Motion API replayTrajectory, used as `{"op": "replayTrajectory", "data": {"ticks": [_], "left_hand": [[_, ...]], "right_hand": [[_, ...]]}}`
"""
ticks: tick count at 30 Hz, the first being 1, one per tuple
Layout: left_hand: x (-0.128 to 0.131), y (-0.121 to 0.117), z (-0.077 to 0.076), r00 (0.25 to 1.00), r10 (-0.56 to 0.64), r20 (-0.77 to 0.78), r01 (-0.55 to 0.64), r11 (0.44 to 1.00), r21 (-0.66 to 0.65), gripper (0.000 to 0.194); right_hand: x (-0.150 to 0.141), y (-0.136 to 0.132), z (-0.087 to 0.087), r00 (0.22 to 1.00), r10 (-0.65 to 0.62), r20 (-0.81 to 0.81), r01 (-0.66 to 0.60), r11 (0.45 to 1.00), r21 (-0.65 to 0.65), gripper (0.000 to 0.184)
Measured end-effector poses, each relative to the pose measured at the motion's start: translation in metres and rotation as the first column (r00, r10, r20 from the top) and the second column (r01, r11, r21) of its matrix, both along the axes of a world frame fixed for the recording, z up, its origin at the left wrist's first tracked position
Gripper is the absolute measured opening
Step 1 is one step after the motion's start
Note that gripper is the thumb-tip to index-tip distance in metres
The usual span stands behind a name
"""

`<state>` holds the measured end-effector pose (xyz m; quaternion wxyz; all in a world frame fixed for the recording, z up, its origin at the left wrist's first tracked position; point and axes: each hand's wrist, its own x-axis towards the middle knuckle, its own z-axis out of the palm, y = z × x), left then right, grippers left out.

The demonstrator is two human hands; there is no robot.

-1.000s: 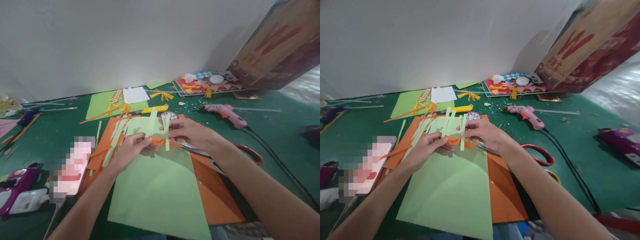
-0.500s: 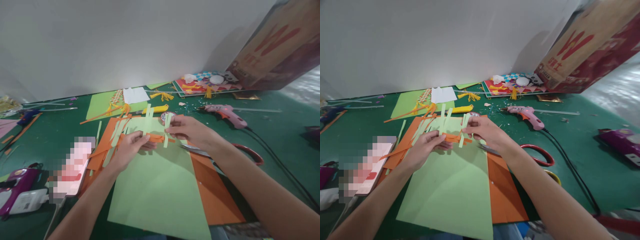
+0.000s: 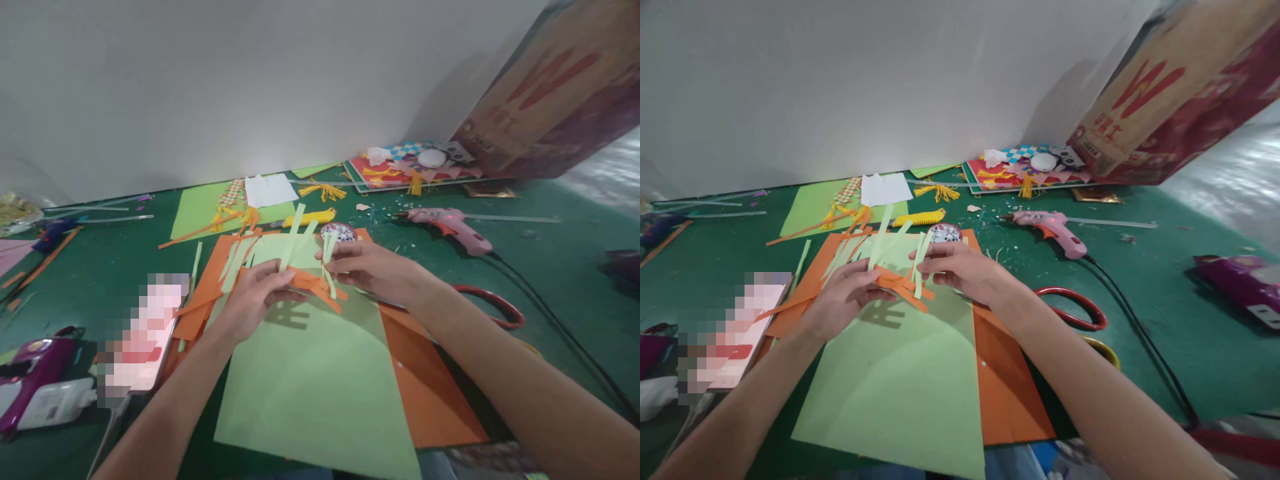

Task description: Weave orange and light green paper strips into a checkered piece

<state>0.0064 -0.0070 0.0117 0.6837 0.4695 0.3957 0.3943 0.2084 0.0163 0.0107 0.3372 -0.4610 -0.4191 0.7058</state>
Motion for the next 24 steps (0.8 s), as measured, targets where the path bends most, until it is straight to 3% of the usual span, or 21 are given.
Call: {"op": "replayTrajectory", "data": {"ticks": [8,14,18,24], "left_hand": [[-0.0010,-0.0009,0.0027,0.999,-0.024,0.042,0.023,0.999,0.024,0.019],[-0.0024,-0.0001,-0.0027,0.998,-0.012,-0.070,0.016,0.999,0.051,0.021],[-0.0007,0.0012,-0.0038,0.982,0.039,-0.186,-0.026,0.997,0.071,0.028],[0.0032,0.0009,-0.0020,0.965,-0.004,-0.263,0.014,0.999,0.038,0.042]], "right_hand": [[-0.0022,-0.0014,0.0028,0.994,0.037,0.102,-0.036,0.999,-0.008,0.023],[-0.0017,-0.0024,0.0040,0.990,0.088,0.115,-0.097,0.992,0.075,0.027],[-0.0034,-0.0045,0.0053,0.975,-0.002,0.221,-0.041,0.981,0.190,0.025],[-0.0078,-0.0073,0.0081,0.920,-0.178,0.350,0.036,0.926,0.375,0.028]]}}
